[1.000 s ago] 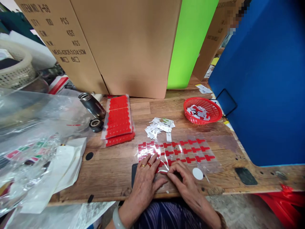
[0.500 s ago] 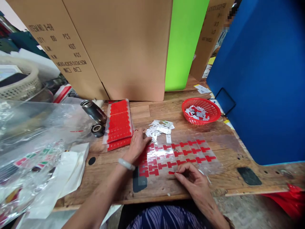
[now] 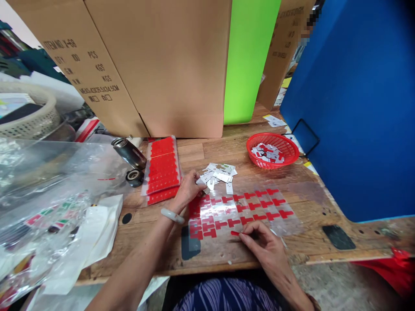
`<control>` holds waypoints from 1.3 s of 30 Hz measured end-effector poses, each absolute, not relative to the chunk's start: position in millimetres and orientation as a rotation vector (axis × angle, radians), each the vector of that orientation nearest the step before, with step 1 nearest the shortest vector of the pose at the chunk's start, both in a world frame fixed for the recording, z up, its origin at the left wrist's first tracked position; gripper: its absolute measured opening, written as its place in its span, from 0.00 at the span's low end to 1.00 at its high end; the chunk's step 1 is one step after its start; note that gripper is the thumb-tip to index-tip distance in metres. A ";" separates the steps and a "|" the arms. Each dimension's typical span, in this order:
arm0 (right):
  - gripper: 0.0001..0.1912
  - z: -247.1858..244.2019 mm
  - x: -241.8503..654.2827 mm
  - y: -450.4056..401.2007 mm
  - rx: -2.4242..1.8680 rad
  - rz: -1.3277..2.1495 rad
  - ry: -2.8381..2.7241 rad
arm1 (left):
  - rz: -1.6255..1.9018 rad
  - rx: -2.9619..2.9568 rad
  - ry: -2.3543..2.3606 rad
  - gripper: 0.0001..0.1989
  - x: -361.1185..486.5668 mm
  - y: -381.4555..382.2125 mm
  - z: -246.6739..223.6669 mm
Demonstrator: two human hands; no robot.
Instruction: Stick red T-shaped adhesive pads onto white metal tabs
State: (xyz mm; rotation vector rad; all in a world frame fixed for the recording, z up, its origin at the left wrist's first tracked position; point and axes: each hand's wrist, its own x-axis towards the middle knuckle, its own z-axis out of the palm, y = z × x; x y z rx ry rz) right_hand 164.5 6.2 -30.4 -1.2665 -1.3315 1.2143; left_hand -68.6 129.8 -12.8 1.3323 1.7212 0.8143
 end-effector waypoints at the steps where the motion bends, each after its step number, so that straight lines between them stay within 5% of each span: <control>1: 0.10 -29.6 164.3 6.6 -1.260 1.213 -1.319 | 0.847 1.281 1.694 0.15 -67.2 124.0 -9.8; 6: 0.11 -22.7 158.6 9.7 -1.240 1.209 -1.299 | 0.917 1.027 1.549 0.07 -56.6 75.2 3.7; 13: 0.07 -11.7 137.4 10.1 -1.251 1.110 -1.511 | 0.970 0.432 1.164 0.11 -42.9 11.2 7.4; 39: 0.06 -10.7 124.9 3.8 -1.226 1.200 -1.567 | 0.956 0.416 1.095 0.18 -24.3 -9.6 6.2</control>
